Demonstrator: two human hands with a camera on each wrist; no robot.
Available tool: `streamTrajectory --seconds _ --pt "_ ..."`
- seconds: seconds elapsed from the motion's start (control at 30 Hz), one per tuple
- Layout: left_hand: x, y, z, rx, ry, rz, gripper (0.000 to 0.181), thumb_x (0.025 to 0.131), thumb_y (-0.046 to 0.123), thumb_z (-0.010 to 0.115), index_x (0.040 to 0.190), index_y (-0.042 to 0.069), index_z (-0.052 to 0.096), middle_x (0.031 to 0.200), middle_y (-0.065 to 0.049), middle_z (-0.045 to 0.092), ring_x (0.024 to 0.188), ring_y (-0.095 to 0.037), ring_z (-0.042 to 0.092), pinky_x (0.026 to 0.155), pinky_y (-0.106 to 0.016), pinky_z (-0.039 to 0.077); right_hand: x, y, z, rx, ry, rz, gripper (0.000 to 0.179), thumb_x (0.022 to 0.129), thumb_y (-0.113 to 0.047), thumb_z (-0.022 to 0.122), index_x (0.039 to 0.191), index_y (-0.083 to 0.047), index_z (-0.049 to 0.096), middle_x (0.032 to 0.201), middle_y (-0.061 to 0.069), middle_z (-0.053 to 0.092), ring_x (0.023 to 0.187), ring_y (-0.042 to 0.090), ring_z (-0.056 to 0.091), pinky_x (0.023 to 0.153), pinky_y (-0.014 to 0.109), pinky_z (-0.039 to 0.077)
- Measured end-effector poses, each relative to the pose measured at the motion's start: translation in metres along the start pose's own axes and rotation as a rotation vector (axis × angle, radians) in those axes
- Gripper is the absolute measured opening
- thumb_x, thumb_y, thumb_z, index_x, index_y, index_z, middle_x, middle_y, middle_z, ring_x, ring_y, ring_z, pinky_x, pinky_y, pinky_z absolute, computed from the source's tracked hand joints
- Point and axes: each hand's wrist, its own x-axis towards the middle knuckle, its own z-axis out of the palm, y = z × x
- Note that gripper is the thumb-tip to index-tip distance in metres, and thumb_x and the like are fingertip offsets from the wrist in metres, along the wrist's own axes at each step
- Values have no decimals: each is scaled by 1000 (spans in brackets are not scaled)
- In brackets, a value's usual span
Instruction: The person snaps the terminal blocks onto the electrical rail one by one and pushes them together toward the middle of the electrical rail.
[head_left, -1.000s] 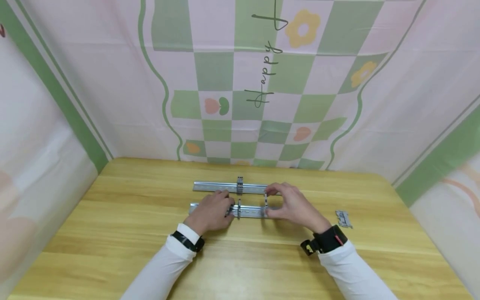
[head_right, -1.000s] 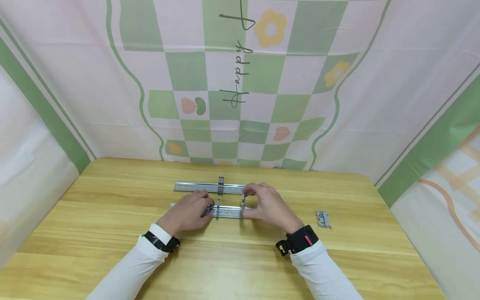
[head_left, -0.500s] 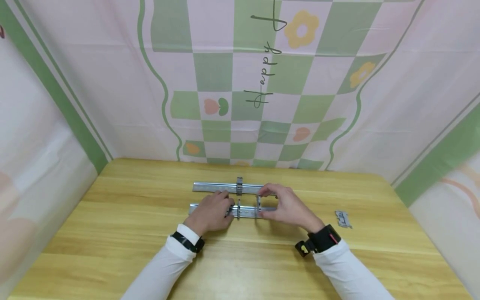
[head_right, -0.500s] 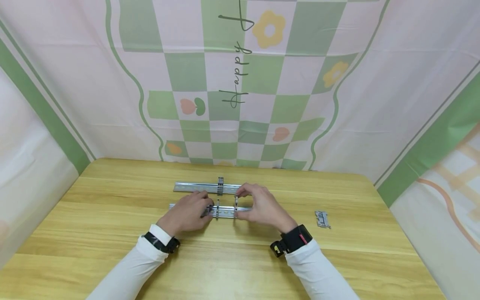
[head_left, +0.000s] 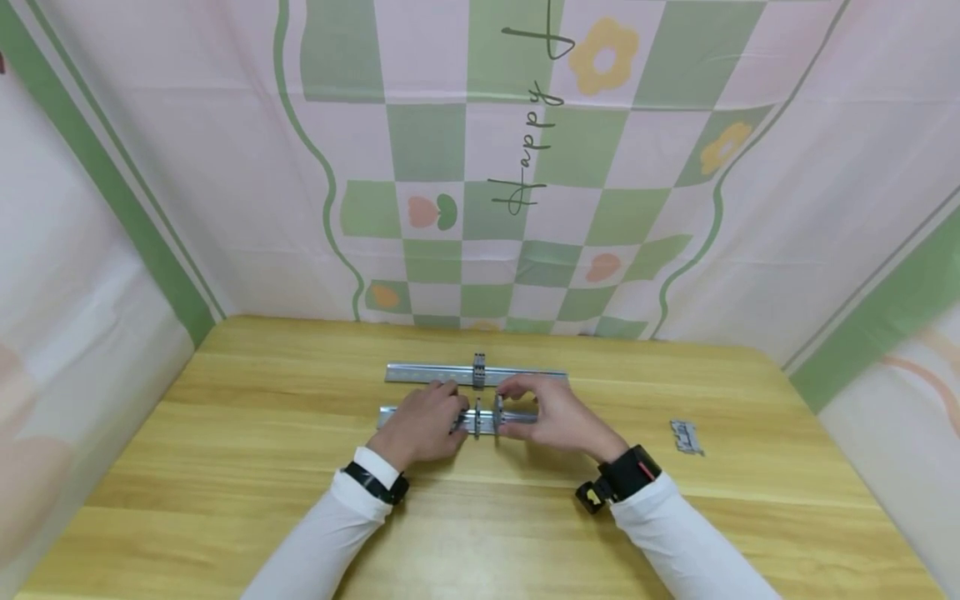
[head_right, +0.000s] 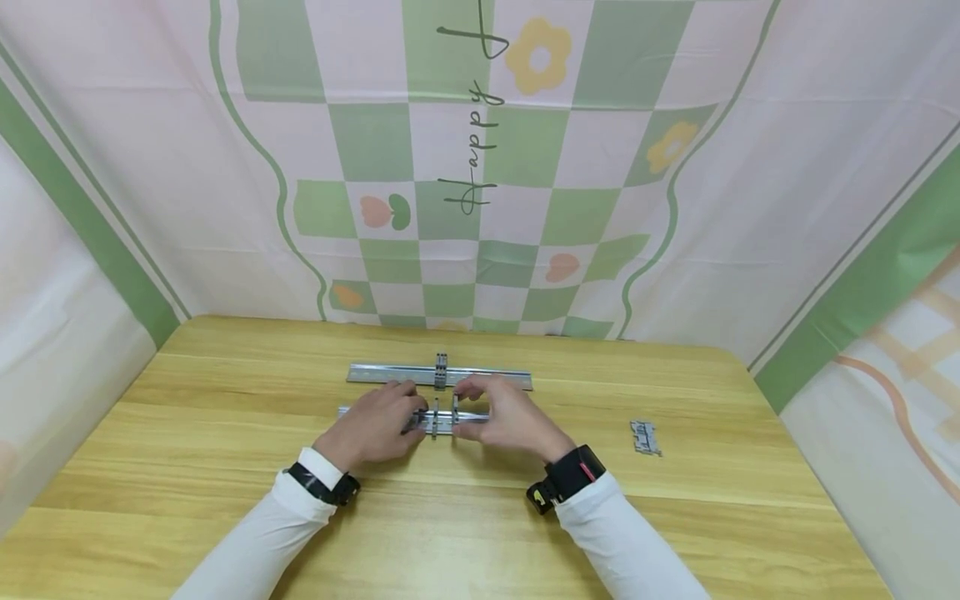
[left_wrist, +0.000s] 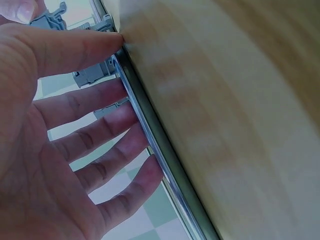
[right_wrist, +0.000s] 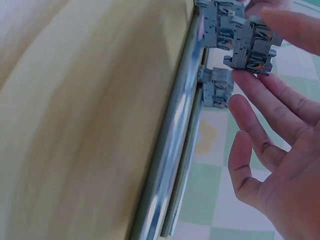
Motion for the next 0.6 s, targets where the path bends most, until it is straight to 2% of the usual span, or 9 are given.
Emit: streamTrajectory --seconds 0.23,0.6 --pt "1 0 -2 -10 5 7 25 90 28 76 106 10 74 102 -3 60 91 -20 56 76 -37 54 9 0 12 4 -33 -25 52 84 -14 82 131 -2 62 124 10 67 111 30 63 96 52 51" --pt "0 0 -1 -18 11 13 20 89 26 77 101 10 74 99 -1 59 90 -21 56 73 -35 53 18 -4 19 -40 -46 -2 48 84 -12 83 127 -1 65 121 9 69 109 27 64 96 49 51"
